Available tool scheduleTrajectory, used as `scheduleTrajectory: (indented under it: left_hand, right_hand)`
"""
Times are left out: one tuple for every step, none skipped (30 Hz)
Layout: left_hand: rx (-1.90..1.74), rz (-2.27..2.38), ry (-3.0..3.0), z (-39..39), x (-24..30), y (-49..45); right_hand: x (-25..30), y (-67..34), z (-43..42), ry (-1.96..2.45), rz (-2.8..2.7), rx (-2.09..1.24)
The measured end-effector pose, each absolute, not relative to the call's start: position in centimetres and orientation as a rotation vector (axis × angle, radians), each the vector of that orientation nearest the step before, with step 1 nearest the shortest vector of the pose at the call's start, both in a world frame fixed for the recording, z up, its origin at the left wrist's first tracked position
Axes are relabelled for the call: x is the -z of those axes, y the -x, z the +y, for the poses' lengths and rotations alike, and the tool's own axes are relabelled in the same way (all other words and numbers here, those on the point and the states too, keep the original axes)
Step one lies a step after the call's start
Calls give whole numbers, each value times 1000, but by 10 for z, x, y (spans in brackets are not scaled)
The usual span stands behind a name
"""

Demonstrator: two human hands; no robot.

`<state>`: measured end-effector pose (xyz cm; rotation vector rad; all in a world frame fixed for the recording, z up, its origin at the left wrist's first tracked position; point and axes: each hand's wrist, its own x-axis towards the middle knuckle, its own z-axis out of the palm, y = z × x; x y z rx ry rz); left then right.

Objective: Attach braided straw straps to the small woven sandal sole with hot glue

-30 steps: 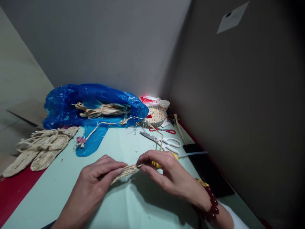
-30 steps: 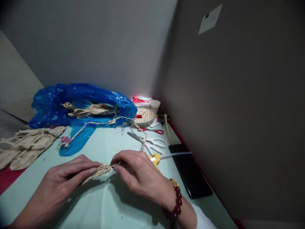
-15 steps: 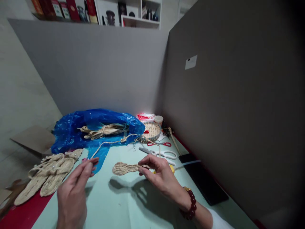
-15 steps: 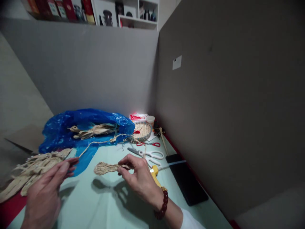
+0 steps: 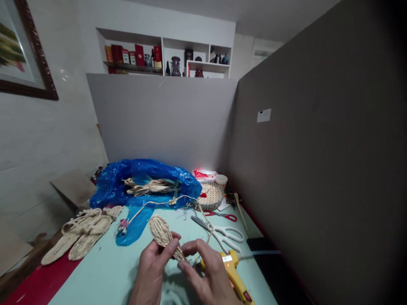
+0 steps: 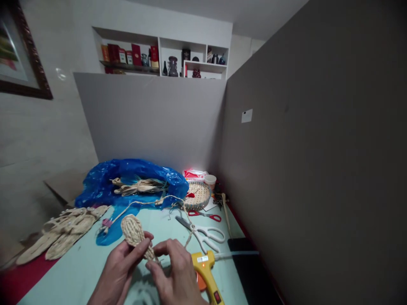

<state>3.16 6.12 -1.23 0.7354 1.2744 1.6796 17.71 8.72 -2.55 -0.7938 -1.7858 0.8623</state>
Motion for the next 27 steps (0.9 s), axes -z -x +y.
scheduleTrajectory:
  left_hand:
    - [-1661, 1274, -767, 61, 11, -30]
    - [-1634, 1269, -804, 61, 10, -30]
    - [-1600, 1262, -842, 61, 9, -30]
    - [-1562, 1252, -877, 60, 8, -31]
    - [-1526, 1244, -907, 60, 6, -34]
    - [-1497, 1238, -930, 60, 6, -37]
    - [-1478, 1234, -948, 59, 5, -41]
    - [-1465, 1235, -961, 58, 6, -44]
    - [-1457, 1236, -972, 57, 6, -48]
    - [-1447, 1238, -983, 56, 7, -51]
    - [-1437, 1237, -991, 54, 8, -53]
    - [-1423, 1238, -1004, 53, 9, -54]
    - [-1405, 1248, -1025, 52, 10, -54]
    - [-1372, 1263, -1064, 51, 11, -53]
    - [-1328, 1282, -1112, 51, 11, -51]
    - [-1279, 1301, -1163, 51, 12, -49]
    - [-1240, 1320, -1207, 51, 13, -47]
    - [-1208, 1333, -1238, 51, 14, -46]
    - [-1190, 1340, -1252, 51, 15, -45]
    - [-1199, 1348, -1250, 51, 16, -45]
    - [-1229, 1357, -1233, 50, 17, -46]
    - [-1257, 1360, -1210, 49, 17, -48]
    - [-1282, 1357, -1185, 48, 17, -51]
    - [-1298, 1343, -1157, 47, 16, -53]
    - [-1305, 1327, -1132, 46, 15, -55]
    - [-1289, 1307, -1118, 45, 13, -57]
    - [-1258, 1292, -1114, 43, 11, -58]
  right_hand:
    - [22, -179, 88, 806, -1791, -874]
    - [19, -182, 89, 819, -1793, -888]
    - [15, -184, 90, 831, -1795, -906]
    - [11, -186, 92, 842, -1793, -924]
    - [7, -188, 94, 852, -1786, -939]
    - [3, -190, 96, 863, -1773, -949]
    - [0, -191, 97, 875, -1757, -954]
    - [-3, -192, 98, 887, -1737, -957]
    - [-5, -192, 99, 897, -1719, -965]
    - [-6, -193, 100, 899, -1707, -984]
    - [-8, -193, 100, 895, -1702, -1014]
    - [-8, -193, 100, 888, -1700, -1051]
    - [-8, -193, 100, 886, -1693, -1087]
    - [-8, -192, 99, 887, -1682, -1117]
    - [-8, -192, 99, 893, -1667, -1134]
    - [-7, -192, 97, 903, -1649, -1141]
    - [-7, -192, 96, 913, -1630, -1145]
    - [-6, -191, 95, 919, -1612, -1148]
    - [-6, -191, 95, 924, -1595, -1153]
    - [-6, -190, 95, 927, -1579, -1165]
    - [-5, -190, 95, 929, -1561, -1182]
    - [-5, -190, 96, 930, -1540, -1200]
    - [-5, -190, 98, 931, -1517, -1216]
    - [-6, -191, 100, 930, -1491, -1231]
    - [-6, -191, 102, 927, -1467, -1246]
    - [-7, -192, 103, 922, -1446, -1263]
    - [-9, -193, 105, 912, -1432, -1283]
